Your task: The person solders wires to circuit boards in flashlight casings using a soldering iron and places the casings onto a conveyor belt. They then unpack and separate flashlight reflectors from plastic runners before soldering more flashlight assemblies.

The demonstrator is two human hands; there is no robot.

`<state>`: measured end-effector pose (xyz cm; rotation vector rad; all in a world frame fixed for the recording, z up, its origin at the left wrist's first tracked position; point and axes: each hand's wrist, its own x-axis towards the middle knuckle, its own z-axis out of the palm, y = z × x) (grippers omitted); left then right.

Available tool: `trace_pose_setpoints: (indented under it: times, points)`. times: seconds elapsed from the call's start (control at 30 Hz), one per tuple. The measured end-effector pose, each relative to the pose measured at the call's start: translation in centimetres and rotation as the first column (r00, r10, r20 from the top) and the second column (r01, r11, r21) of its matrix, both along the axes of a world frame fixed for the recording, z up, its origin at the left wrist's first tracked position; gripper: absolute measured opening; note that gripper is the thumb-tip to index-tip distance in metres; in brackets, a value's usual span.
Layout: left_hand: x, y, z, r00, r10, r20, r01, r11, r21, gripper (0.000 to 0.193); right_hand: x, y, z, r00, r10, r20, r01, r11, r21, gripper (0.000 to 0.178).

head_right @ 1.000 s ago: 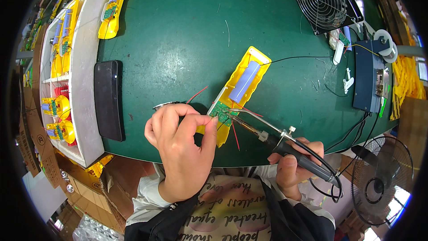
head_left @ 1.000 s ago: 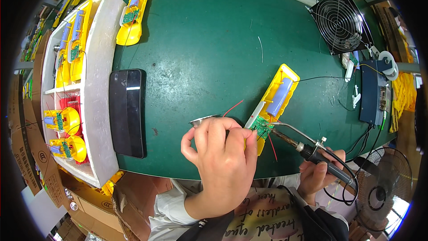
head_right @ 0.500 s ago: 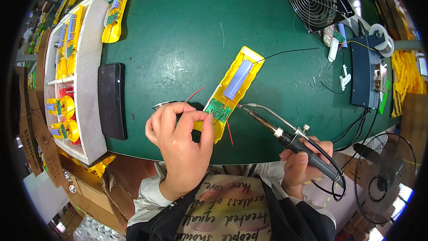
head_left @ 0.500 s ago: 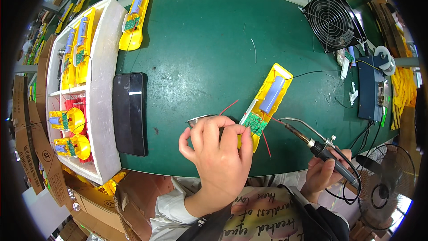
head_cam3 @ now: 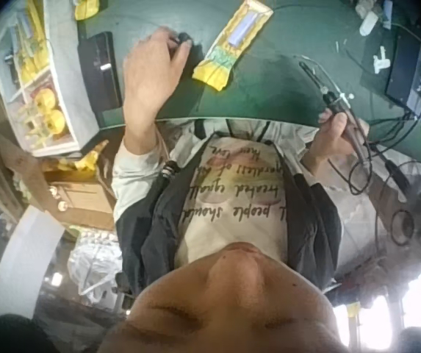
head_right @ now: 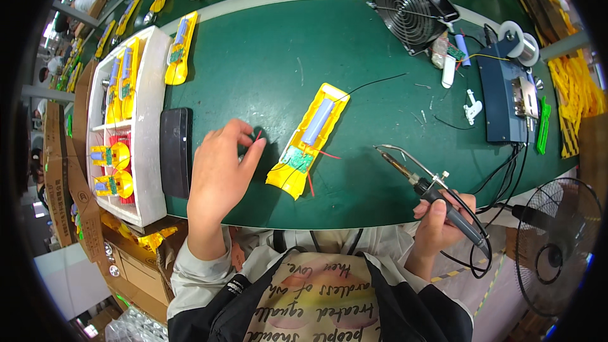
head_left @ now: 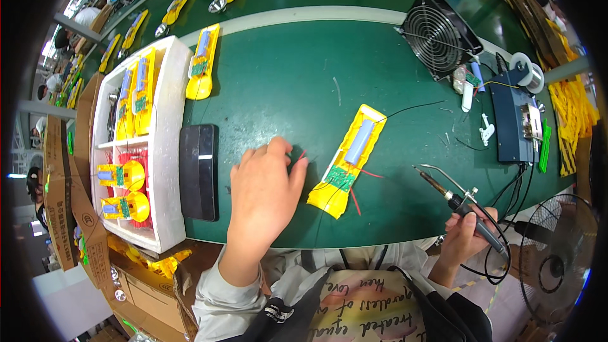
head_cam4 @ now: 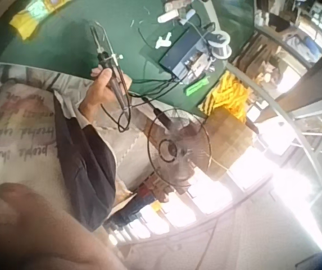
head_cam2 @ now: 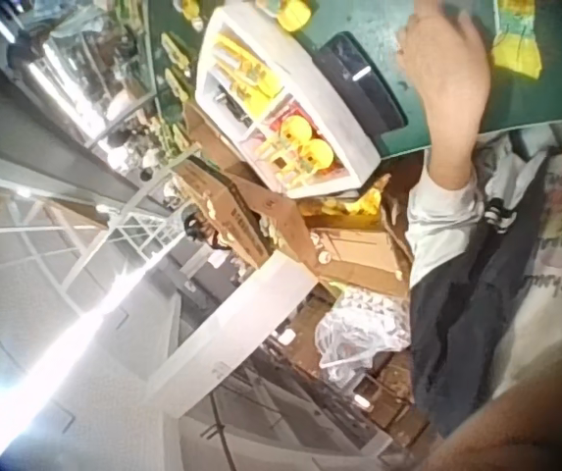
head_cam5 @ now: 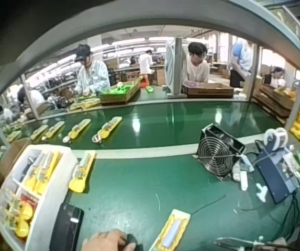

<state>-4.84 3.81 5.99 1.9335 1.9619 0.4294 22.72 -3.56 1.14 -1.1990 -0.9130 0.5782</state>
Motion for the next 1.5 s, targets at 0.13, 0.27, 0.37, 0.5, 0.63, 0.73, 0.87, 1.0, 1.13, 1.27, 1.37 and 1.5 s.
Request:
trace_pose_setpoints:
  times: [0.13,0.27,0.37,0.5,0.63,0.73,0.87,1.0,1.13,1.27,1.37,1.5]
  points:
    - [-0.5,-1.3,-1.1,0.977,0.016,0.215,-0.036,0.995,0.090,0.010,0.0,-0.3,-0.1,0.999,-0.038,-0.004,0.038,0.999,-0.036,0.018]
    - [-0.4,-2.3,-2.1,0.944,-0.012,0.329,-0.041,0.988,0.151,0.010,0.4,-0.2,-0.1,0.999,-0.022,0.049,0.023,1.000,-0.021,0.019]
    - [-0.7,-2.7,-3.0,0.932,-0.073,0.356,-0.003,0.978,0.209,0.011,0.3,-0.1,-0.1,0.997,0.005,0.081,-0.002,0.999,-0.037,0.020]
    - [-1.0,-2.9,-3.6,0.942,-0.081,0.325,-0.001,0.970,0.245,0.011,-0.3,0.0,-0.1,0.999,-0.025,0.039,0.025,0.999,-0.019,0.020]
    - [-0.5,-3.1,-3.9,0.901,-0.058,0.430,-0.100,0.936,0.336,0.010,-0.7,-0.5,0.4,0.998,-0.038,0.042,0.039,0.999,-0.033,0.021]
    - [0.1,-3.8,-4.0,0.885,-0.046,0.462,-0.128,0.932,0.339,0.008,-1.6,-0.4,1.6,0.998,0.008,0.059,-0.008,1.000,-0.003,0.028]
    - [1.0,-4.6,-4.4,0.909,-0.064,0.412,-0.095,0.930,0.355,0.007,-3.3,-0.2,2.8,0.985,0.096,0.143,-0.092,0.995,-0.031,0.036]
    - [1.8,-5.1,-4.6,0.931,-0.031,0.363,-0.114,0.921,0.372,0.013,-4.7,0.4,3.4,0.961,0.186,0.206,-0.171,0.981,-0.089,0.038]
    - [2.0,-5.1,-4.9,0.947,-0.026,0.321,-0.125,0.889,0.442,0.017,-5.4,0.8,4.1,0.935,0.218,0.281,-0.192,0.975,-0.115,0.037]
    - [2.2,-5.4,-4.7,0.949,-0.009,0.316,-0.149,0.869,0.472,0.016,-5.9,1.0,4.5,0.937,0.210,0.280,-0.163,0.970,-0.181,0.040]
    - [2.6,-5.5,-5.0,0.954,-0.005,0.301,-0.144,0.870,0.472,0.016,-7.0,1.5,4.3,0.922,0.148,0.358,-0.088,0.980,-0.179,0.042]
    - [2.7,-5.5,-5.4,0.952,-0.001,0.307,-0.145,0.881,0.451,0.016,-6.7,1.0,4.6,0.939,0.228,0.257,-0.153,0.947,-0.284,0.040]
